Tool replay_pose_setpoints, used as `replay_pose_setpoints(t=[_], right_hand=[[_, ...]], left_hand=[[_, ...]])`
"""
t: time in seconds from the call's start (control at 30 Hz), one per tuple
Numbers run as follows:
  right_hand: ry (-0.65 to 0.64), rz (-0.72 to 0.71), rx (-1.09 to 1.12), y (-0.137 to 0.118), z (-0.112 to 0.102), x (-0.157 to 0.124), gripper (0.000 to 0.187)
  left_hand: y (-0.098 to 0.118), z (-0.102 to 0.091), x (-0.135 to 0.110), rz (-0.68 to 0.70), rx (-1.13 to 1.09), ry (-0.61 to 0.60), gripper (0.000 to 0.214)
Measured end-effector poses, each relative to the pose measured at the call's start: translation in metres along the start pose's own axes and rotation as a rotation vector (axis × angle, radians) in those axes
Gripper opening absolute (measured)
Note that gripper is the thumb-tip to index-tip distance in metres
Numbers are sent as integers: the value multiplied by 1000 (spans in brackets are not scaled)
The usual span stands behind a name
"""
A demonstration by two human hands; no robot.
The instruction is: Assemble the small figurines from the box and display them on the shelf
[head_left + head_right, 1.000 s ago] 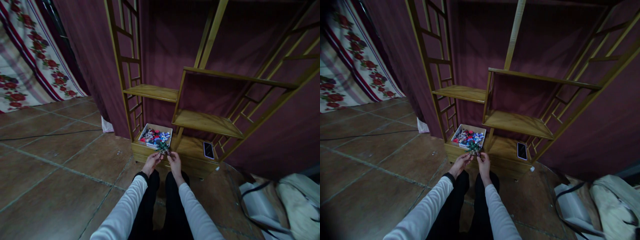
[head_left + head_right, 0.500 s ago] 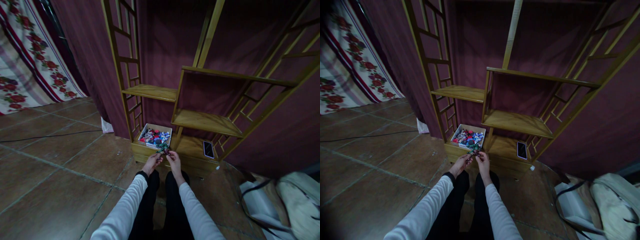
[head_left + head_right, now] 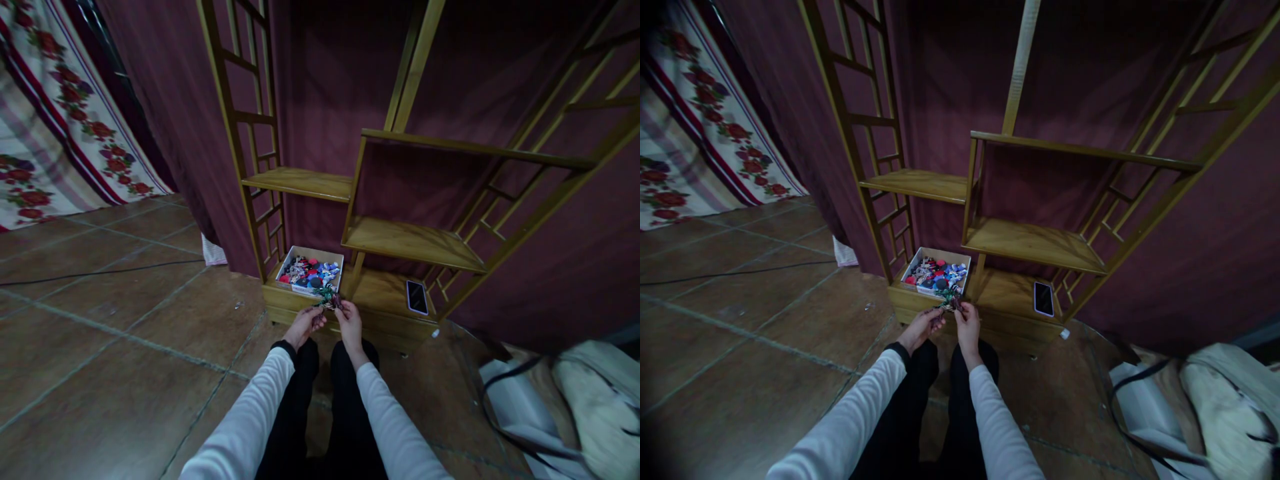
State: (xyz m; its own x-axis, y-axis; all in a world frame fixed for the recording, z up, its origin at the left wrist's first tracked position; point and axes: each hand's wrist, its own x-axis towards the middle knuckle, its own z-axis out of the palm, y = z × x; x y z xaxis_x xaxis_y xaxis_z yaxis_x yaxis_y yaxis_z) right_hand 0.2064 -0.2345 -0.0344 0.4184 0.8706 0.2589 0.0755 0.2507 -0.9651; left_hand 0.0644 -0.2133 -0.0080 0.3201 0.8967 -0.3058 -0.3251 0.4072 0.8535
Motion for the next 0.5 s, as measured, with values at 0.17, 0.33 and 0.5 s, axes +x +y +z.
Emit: replay_pose_setpoints(t=[0.17,0.33,0.5], right_hand=[[-4,4,-5,0,2,-1,28],[-54,17,7,-5,3,-3,28],[-70,26,-18,-14,2,-5,34]], left_hand=[[-1,2,-2,89,-36,33,22],[0,3,-3,131,-68,58,24],[-2,3,-1,174,-84,114,26]])
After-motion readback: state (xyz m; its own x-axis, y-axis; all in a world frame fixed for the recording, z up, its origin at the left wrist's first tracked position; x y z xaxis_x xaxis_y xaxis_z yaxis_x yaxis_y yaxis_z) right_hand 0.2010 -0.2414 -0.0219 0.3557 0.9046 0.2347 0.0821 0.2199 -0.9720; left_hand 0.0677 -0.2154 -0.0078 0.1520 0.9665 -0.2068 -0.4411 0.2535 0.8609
